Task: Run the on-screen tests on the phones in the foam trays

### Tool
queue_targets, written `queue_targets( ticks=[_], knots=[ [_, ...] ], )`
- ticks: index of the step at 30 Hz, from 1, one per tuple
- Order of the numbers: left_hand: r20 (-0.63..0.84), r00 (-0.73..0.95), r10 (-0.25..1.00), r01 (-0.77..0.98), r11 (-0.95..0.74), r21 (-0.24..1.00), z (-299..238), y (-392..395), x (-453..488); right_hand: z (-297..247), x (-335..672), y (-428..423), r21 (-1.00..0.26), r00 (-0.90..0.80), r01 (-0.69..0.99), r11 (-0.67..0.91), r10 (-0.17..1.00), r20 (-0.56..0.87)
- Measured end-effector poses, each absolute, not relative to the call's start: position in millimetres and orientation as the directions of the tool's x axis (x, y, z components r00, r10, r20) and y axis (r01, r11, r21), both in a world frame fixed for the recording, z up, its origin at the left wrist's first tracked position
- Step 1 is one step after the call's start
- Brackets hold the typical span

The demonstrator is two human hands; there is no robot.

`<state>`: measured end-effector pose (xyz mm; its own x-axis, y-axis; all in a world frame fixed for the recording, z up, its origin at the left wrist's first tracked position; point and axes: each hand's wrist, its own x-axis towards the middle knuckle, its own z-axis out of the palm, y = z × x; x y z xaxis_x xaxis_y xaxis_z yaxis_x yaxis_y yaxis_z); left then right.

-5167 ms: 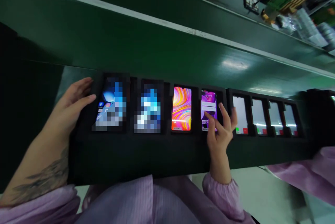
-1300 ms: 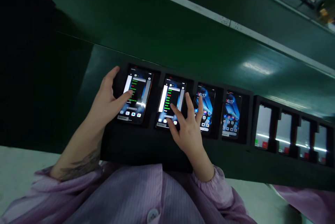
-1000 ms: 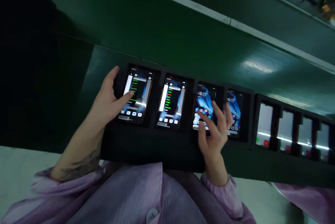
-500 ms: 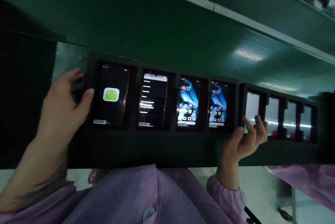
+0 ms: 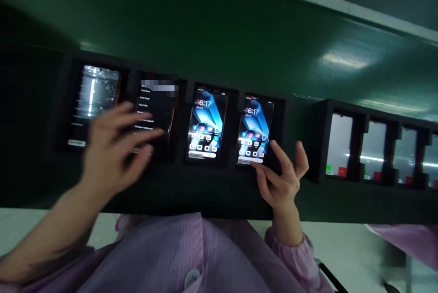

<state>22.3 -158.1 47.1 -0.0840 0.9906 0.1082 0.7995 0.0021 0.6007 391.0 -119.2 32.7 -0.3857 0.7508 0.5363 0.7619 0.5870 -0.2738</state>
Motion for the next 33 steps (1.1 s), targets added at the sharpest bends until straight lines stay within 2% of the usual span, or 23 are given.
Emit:
queue_targets(
  ticks=[3,10,16,21,24,29,33],
  knots=[
    [0.183,0.203,0.962,0.791,-0.271,0.549,38.8,-164.3,59.5,30.4,390.3,-119.1,-0.296,-0.319,0.805,0.514,0.796,0.514],
    [0.28,0.338,0.899,0.785,-0.433,0.443,26.9,-167.5,73.9,26.8,394.4,-118.4,-0.318,-0.295,0.803,0.503,0.801,0.522],
    [0.215,0.292,0.932,0.849,-0.356,0.39,29.0,-163.5,80.3,52.7,404.0,-110.7,-0.324,-0.249,0.802,0.501,0.774,0.583],
    [0.161,0.256,0.953,0.857,-0.301,0.419,26.7,-163.0,83.2,72.0,393.7,-88.9,-0.305,-0.274,0.832,0.463,0.821,0.5],
    [0.139,0.267,0.954,0.857,-0.301,0.418,26.1,-164.1,81.4,64.3,383.1,-78.2,-0.312,-0.314,0.809,0.498,0.815,0.486],
    [0.214,0.284,0.935,0.819,-0.353,0.452,31.4,-161.3,79.4,44.2,373.0,-79.8,-0.282,-0.396,0.787,0.549,0.799,0.453],
    [0.171,0.155,0.973,0.873,-0.215,0.438,37.9,-149.5,84.6,40.5,370.4,-83.2,-0.256,-0.457,0.776,0.577,0.793,0.404]
  ],
)
